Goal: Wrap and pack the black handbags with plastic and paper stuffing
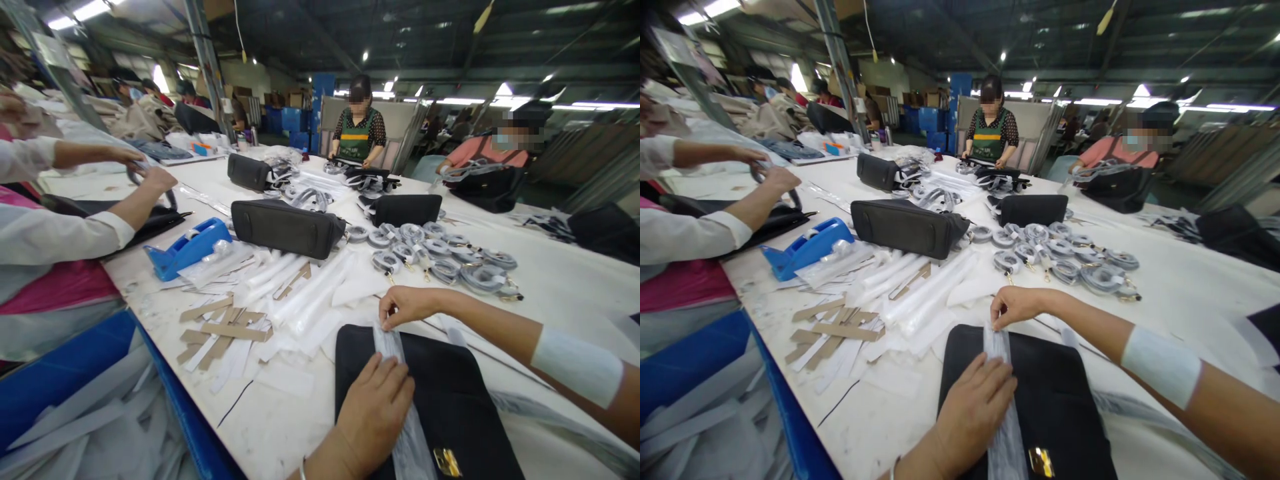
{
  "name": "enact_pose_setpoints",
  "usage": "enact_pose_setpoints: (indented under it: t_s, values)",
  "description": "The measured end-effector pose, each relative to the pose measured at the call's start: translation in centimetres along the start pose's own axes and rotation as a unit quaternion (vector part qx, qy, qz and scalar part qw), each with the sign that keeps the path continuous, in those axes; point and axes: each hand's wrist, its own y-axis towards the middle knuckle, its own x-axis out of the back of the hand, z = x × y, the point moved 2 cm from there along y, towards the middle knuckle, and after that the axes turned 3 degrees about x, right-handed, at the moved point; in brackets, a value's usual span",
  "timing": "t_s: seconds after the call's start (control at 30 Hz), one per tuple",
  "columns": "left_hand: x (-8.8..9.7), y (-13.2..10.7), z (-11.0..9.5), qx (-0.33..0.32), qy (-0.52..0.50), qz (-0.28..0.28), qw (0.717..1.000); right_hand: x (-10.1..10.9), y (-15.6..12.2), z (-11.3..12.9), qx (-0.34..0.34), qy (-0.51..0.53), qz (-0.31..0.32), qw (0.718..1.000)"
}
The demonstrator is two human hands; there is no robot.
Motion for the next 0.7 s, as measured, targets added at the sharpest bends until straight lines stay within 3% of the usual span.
enact_pose_setpoints:
  t_s: [0.07, 0.23, 0.37, 0.43, 0.57, 0.7]
  values:
    - [-0.6, -0.3, -0.2, -0.012, -0.021, 0.025, 0.999, -0.1, 0.1, -0.2, 0.000, 0.002, -0.003, 1.000]
    - [-0.4, -1.4, -1.0, 0.028, -0.067, 0.066, 0.995, 0.5, -0.1, -0.3, 0.007, -0.005, -0.025, 1.000]
    - [0.0, -1.8, -1.4, 0.035, -0.087, 0.077, 0.993, 1.7, -1.2, 1.3, 0.024, -0.019, -0.055, 0.998]
    - [-0.1, -1.8, -1.5, 0.036, -0.091, 0.078, 0.992, 1.7, -1.7, 2.5, 0.025, -0.024, -0.034, 0.999]
    - [-0.3, -1.7, -1.5, 0.043, -0.098, 0.076, 0.991, -0.1, -1.9, 5.0, -0.012, -0.041, 0.059, 0.997]
    - [-0.1, -1.7, -1.5, 0.051, -0.112, 0.075, 0.990, -2.0, -0.7, 6.7, -0.066, -0.194, 0.055, 0.977]
